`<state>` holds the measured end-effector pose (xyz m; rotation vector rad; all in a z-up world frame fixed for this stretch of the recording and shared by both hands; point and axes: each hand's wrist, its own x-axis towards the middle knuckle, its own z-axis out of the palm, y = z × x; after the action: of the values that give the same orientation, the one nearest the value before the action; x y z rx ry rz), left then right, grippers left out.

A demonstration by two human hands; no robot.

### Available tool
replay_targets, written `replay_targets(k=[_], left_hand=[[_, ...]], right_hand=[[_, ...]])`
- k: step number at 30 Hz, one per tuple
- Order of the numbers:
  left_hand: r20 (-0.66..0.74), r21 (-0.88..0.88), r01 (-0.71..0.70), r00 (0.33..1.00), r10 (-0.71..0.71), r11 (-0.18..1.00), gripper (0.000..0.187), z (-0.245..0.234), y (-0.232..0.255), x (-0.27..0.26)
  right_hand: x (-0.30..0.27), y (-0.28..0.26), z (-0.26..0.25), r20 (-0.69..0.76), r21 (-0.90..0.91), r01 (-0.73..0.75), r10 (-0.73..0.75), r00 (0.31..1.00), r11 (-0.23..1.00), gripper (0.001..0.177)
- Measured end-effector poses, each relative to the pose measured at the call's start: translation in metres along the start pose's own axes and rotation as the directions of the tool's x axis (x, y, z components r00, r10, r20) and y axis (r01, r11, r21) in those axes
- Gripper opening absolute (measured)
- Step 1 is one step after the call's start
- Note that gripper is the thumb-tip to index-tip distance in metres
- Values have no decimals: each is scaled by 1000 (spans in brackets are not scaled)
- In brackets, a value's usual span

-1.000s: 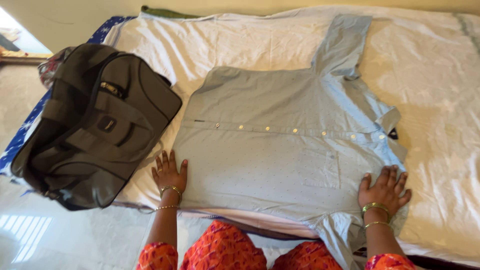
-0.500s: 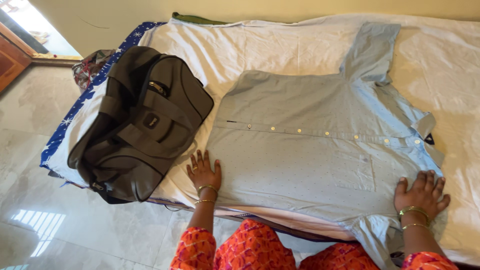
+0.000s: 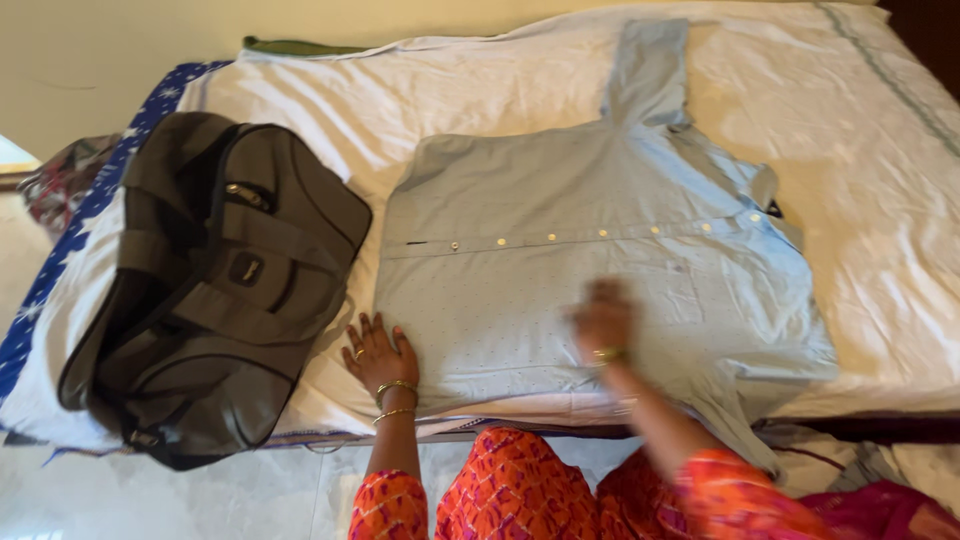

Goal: The person folds a light blue button-down shirt on a bed by smoothing the fabric, folding in the sleeves, and then folding the body of the shirt into a rectangle.

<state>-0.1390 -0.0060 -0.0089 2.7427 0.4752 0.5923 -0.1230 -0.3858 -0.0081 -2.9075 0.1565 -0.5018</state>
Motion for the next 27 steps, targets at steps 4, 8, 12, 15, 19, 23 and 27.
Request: replay_targets(k=[4,8,12,15,19,23,27], left_hand=[[-24,-15,-1,1000,1,1000,53,1,1,0],[-7,-73,-2,1000,2,997,49,-3,0,1],[-6,-78,14,1000,-14,997,48,-8,1,-1],[-15,-79,9,1000,-10,997,49,-9,4,-2],[1,-56,14,1000,-14,998,49,-7,4,-1],[13,-51,20,1000,-19,999,50,-6,3,0],[27,-37,13,1000,-12,999,50,-9,3,-2]], right_hand=[[-38,-185,-16,299,282,223,-306,904,933,71],[-61,-243,-8,154,297,474,-532,833,829,65],[-68,-224,-5,215,303,421,-492,844,855,66],[-69,-202,-20,287,305,300,-388,876,904,71],[-70,-163,-38,296,240,183,-252,921,953,74],[-69,-123,-46,284,129,131,-163,945,983,74],[-63,-82,-52,259,24,-21,14,966,999,74]])
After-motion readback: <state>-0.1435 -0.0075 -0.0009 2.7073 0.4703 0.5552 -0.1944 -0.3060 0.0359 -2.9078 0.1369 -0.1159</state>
